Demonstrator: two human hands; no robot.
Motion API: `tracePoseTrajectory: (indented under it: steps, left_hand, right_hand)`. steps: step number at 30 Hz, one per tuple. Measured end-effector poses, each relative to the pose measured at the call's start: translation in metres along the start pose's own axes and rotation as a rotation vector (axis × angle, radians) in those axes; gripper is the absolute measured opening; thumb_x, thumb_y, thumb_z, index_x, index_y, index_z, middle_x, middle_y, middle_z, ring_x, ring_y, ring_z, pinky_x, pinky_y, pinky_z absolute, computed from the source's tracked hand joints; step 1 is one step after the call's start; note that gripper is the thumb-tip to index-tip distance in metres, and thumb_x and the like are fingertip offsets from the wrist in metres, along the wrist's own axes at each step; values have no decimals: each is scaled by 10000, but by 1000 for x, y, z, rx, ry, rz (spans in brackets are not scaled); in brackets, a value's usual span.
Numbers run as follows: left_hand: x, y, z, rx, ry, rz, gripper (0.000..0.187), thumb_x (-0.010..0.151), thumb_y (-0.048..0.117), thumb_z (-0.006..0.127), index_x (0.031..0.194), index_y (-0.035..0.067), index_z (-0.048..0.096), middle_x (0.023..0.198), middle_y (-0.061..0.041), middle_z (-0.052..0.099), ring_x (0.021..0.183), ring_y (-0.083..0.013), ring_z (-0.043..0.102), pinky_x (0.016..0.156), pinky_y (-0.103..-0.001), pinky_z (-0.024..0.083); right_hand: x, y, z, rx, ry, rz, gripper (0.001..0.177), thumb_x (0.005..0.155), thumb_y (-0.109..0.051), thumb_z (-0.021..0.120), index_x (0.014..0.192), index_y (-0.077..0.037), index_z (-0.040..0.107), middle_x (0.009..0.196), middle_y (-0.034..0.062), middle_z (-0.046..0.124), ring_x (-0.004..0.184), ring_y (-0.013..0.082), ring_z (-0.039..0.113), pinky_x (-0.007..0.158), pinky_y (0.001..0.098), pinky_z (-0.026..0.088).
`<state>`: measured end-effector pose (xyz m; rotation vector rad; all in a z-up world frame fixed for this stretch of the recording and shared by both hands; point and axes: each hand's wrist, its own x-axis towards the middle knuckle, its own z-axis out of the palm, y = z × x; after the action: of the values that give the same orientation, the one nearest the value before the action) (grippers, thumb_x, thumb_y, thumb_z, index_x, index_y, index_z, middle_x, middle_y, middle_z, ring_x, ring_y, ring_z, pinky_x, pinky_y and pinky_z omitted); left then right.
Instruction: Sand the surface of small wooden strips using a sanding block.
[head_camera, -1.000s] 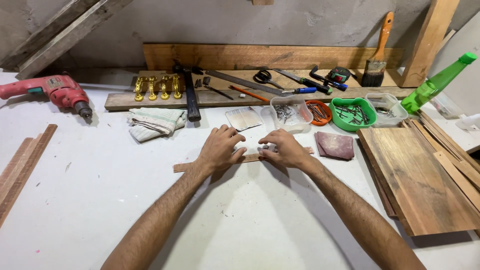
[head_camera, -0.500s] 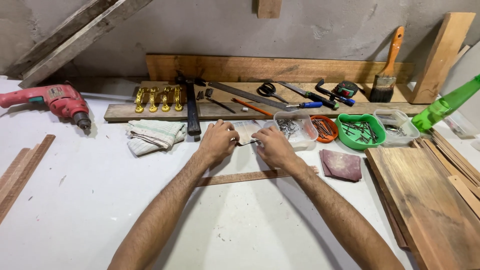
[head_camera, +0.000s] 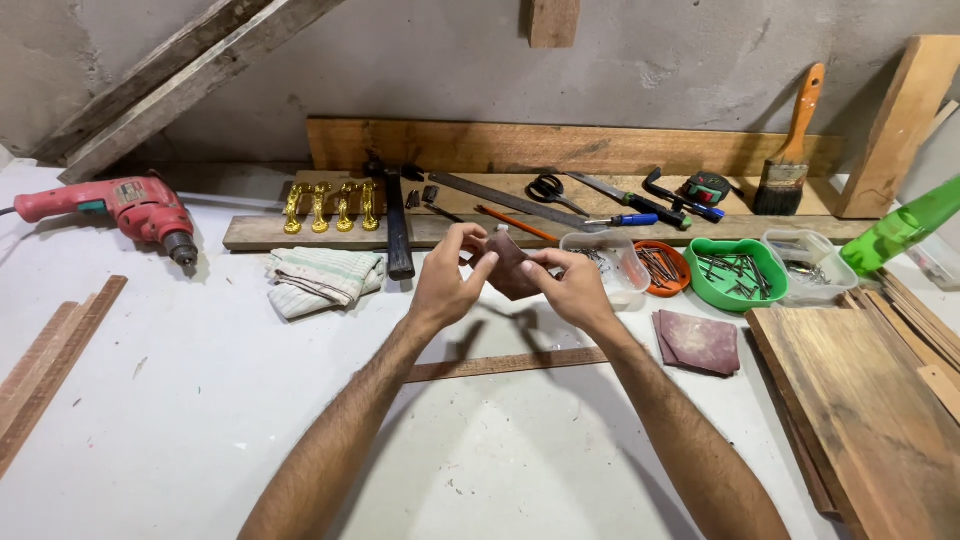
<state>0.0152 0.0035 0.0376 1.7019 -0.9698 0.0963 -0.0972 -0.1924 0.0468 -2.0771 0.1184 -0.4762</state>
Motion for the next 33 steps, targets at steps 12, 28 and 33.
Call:
tracePoseTrajectory:
  steps: [12,28,33]
  left_hand:
    - [-39,71,2,-136,-82,-109,373,898,294,769,1201,77,755,1032,-98,800,863,-158,765,750,-318,625]
    - [-81,42,35,395,-406,102,225,907,294,750,1058,133,795,887,-56,725,898,-210,633,811,-382,540]
    - [-85,38,35,423,-480,54,208,942,313,731,998,128,807,906,-61,692,896,-202,611,802,-375,540]
  right_hand:
    - [-38,-28,-16,497,-28,77,323,956,-243,711,1213,-55,654,1029,28,725,939,105,680,724,276,557]
    - [-122,5,-58,-991,102,-221,182,937,-177,749,1109,-123,781,924,76,705,875,226,663,791,412,534]
    - [-144,-1,-32,-901,29,-231,211,901,-141,732,1109,-117,761,1074,54,711,1024,249,635,864,427,474]
